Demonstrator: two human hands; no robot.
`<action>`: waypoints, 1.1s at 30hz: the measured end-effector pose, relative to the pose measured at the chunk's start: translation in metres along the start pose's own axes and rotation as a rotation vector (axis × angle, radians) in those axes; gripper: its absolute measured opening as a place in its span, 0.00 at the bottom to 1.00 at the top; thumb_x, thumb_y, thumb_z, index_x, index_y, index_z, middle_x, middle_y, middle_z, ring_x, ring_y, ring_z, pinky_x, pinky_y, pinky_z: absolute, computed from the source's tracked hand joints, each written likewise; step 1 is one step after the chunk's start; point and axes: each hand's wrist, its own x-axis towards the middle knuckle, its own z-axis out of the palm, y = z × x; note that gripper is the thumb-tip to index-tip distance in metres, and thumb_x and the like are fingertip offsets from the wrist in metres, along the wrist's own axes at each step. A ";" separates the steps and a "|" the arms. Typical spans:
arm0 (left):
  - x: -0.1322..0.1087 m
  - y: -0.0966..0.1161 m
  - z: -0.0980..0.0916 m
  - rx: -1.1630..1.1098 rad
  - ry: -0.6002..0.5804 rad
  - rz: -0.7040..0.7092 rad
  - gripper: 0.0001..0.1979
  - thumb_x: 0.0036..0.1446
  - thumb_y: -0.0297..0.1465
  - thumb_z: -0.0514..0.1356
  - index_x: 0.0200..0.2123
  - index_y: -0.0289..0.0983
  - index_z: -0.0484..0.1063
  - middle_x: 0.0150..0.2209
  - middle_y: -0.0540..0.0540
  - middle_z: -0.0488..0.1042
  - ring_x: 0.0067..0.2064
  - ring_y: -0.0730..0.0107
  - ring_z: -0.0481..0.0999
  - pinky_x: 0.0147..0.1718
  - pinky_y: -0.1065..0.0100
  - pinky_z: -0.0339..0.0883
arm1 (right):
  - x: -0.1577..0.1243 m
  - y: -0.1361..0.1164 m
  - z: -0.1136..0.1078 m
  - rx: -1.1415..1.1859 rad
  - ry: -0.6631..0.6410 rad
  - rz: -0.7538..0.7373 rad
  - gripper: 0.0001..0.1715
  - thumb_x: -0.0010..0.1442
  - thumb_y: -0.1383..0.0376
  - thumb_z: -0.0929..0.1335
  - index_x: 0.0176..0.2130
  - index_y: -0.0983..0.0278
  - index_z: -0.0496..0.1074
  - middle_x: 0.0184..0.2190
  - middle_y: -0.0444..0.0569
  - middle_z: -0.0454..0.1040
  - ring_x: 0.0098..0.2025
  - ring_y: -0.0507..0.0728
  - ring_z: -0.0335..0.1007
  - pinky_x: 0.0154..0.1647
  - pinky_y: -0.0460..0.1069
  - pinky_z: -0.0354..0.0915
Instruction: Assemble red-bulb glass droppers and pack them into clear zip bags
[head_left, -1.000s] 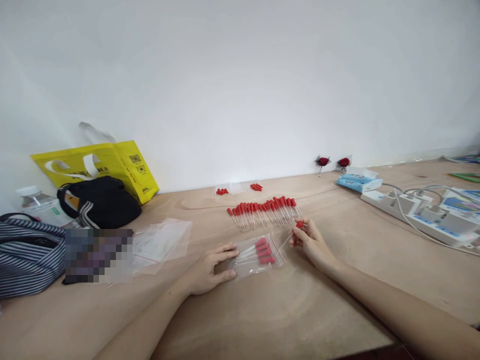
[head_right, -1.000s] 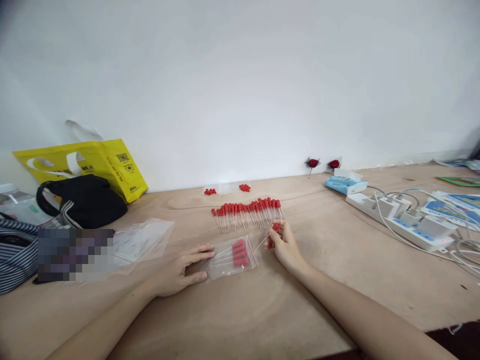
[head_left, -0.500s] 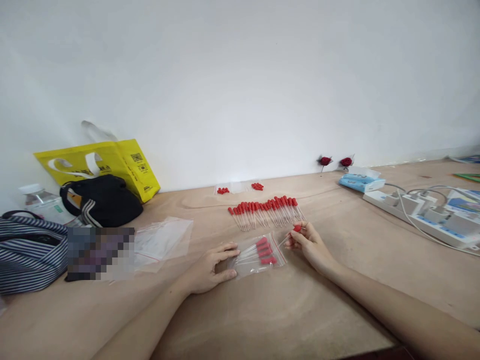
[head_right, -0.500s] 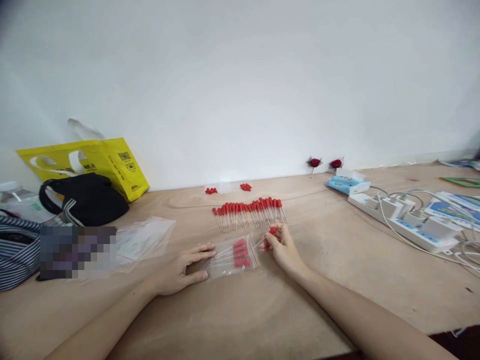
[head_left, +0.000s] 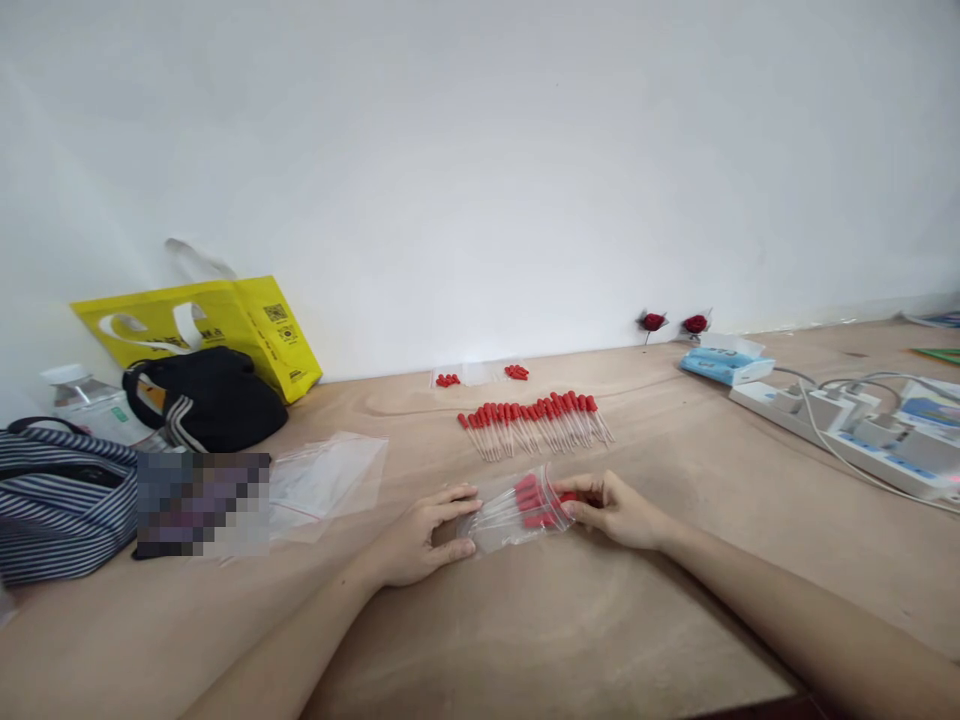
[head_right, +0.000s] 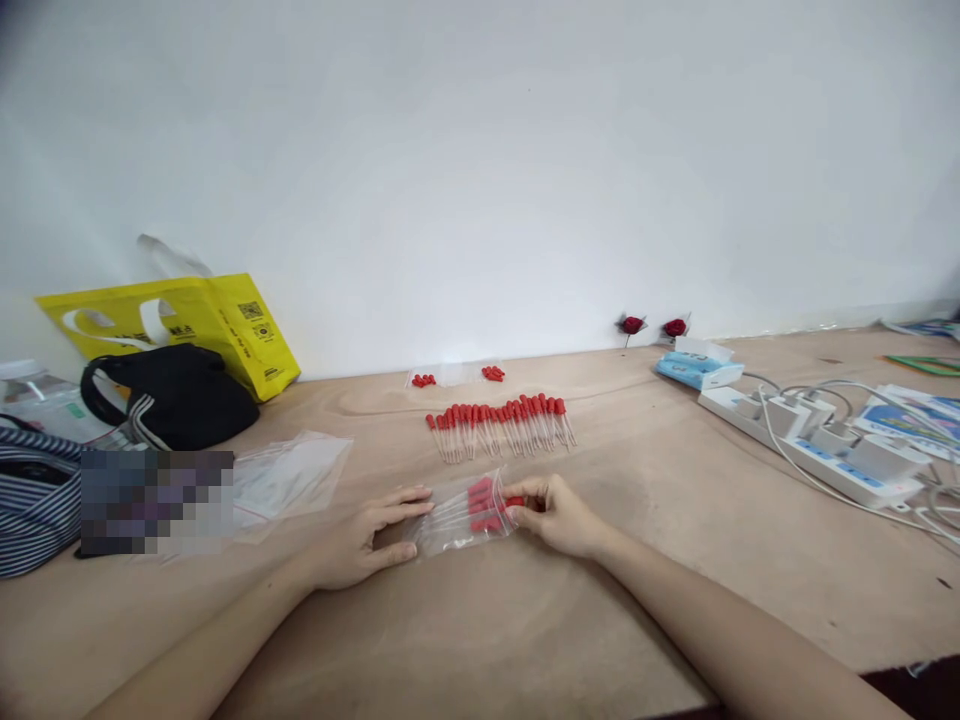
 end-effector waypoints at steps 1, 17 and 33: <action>0.000 0.000 0.000 0.002 0.000 0.004 0.23 0.54 0.41 0.55 0.53 0.43 0.62 0.58 0.45 0.57 0.58 0.60 0.55 0.55 0.57 0.50 | -0.001 -0.002 -0.001 0.024 -0.044 0.001 0.22 0.48 0.53 0.67 0.39 0.65 0.70 0.29 0.46 0.71 0.27 0.50 0.63 0.27 0.46 0.58; -0.001 0.009 -0.005 0.017 -0.053 -0.054 0.30 0.46 0.45 0.60 0.54 0.44 0.61 0.59 0.45 0.55 0.59 0.55 0.53 0.56 0.53 0.47 | 0.008 -0.002 0.004 -0.011 0.023 0.140 0.21 0.42 0.54 0.71 0.32 0.67 0.70 0.20 0.42 0.68 0.20 0.47 0.60 0.20 0.43 0.57; 0.000 0.009 -0.005 0.029 -0.047 -0.023 0.30 0.47 0.45 0.59 0.54 0.45 0.60 0.59 0.45 0.55 0.59 0.55 0.53 0.55 0.52 0.47 | 0.011 0.002 0.002 -0.090 -0.073 -0.016 0.20 0.47 0.52 0.67 0.21 0.67 0.67 0.17 0.41 0.63 0.20 0.46 0.54 0.21 0.43 0.53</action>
